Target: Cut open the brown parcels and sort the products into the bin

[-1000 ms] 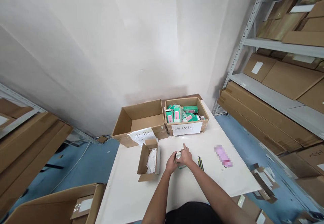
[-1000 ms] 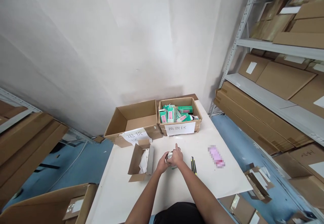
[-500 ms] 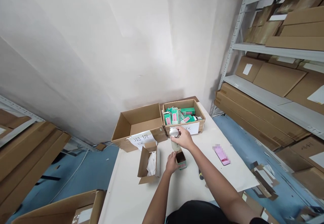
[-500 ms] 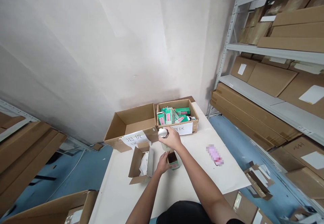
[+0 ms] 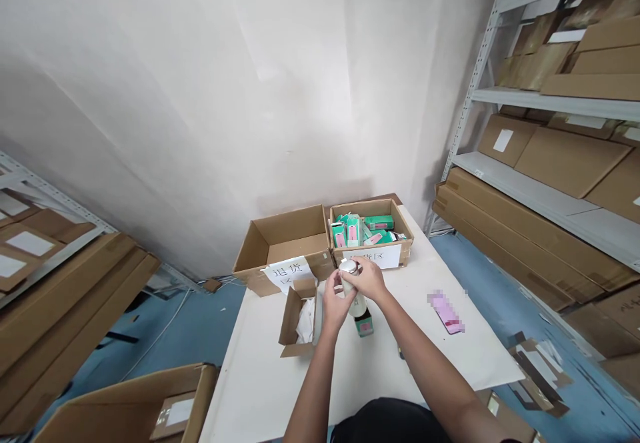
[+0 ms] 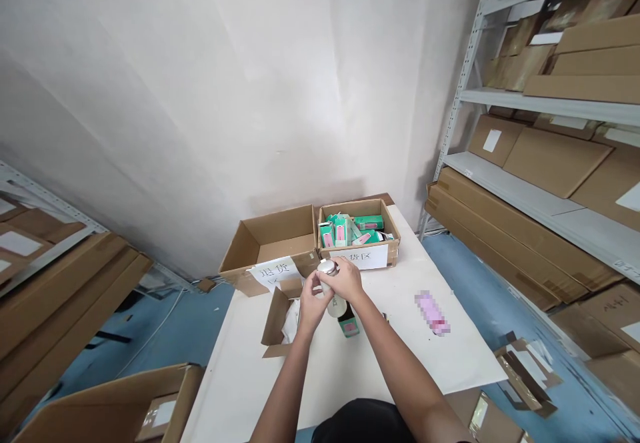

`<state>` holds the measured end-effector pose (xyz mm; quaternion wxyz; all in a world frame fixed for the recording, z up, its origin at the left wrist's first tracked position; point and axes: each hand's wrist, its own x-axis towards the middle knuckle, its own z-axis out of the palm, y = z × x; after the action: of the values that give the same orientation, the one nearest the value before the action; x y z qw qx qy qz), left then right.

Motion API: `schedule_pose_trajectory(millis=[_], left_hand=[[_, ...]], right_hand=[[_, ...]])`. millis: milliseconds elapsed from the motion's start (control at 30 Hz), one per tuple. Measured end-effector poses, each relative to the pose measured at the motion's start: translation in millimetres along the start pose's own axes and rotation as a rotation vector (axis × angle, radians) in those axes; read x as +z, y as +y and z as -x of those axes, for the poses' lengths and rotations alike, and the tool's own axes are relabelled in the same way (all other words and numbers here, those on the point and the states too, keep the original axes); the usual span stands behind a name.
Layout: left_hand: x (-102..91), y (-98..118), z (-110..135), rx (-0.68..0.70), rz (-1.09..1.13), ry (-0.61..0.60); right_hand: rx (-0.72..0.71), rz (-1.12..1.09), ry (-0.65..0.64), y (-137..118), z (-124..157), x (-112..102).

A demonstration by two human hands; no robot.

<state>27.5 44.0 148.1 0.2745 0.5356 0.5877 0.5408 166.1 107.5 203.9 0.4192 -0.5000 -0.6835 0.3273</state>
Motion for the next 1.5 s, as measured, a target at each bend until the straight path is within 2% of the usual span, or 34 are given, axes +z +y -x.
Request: schedule_pose_trajectory(millis=[67, 167, 233, 333, 400, 467, 533, 600, 800, 900, 967, 1067, 1167, 1233, 1333, 1400, 1500], left_hand=[[-2.9, 14.8, -6.1, 0.020, -0.105, 0.030], [-13.6, 25.9, -12.2, 0.066, -0.148, 0.041], [-21.6, 30.7, -15.8, 0.050, -0.086, 0.037], [-29.3, 38.1, -22.8, -0.016, 0.069, -0.020], [-30.0, 43.0, -28.1, -0.051, 0.171, -0.095], [-28.1, 47.5, -33.5, -0.077, 0.223, -0.148], [-25.1, 51.4, -38.7, -0.095, 0.214, -0.153], [-22.3, 54.6, -43.1, -0.107, 0.194, -0.124], [-15.4, 60.6, -47.9, -0.090, 0.283, -0.139], [-11.4, 61.5, -48.8, -0.060, 0.297, -0.157], [-10.0, 61.4, -50.8, -0.050, 0.276, -0.127], [-10.9, 59.9, -54.7, -0.084, 0.279, -0.071], [-13.1, 58.5, -56.7, -0.091, 0.333, -0.098], [-13.4, 58.2, -57.1, -0.063, 0.314, -0.112], [-12.6, 58.8, -57.7, -0.060, 0.256, -0.050], [-12.5, 59.0, -58.3, -0.089, 0.279, -0.031], [-13.5, 58.8, -59.8, -0.105, 0.355, -0.093]], right_hand=[[0.016, -0.152, -0.051, 6.3, 1.6, 0.5], [0.009, -0.460, -0.250, 20.5, 5.3, -5.5], [-0.006, -0.589, -0.388, 30.9, 10.5, -10.2], [0.022, -0.672, -0.491, 43.3, 21.5, -11.3], [0.059, -0.704, -0.475, 47.6, 28.2, -8.0], [0.092, -0.682, -0.385, 48.7, 32.6, -3.9], [0.109, -0.612, -0.266, 47.6, 35.1, -1.1], [0.112, -0.563, -0.203, 45.7, 36.9, -1.0], [0.071, -0.684, -0.363, 40.6, 41.7, -8.7], [0.080, -0.599, -0.301, 37.3, 40.1, -10.4], [0.074, -0.525, -0.257, 35.1, 37.7, -11.1], [0.036, -0.548, -0.320, 33.7, 35.0, -12.6], [0.037, -0.602, -0.376, 34.1, 35.0, -13.2], [0.062, -0.557, -0.317, 34.3, 35.7, -12.3], [0.068, -0.487, -0.242, 33.6, 36.1, -10.4], [0.048, -0.524, -0.286, 32.4, 35.8, -9.8], [0.050, -0.585, -0.348, 29.9, 35.3, -9.4]])
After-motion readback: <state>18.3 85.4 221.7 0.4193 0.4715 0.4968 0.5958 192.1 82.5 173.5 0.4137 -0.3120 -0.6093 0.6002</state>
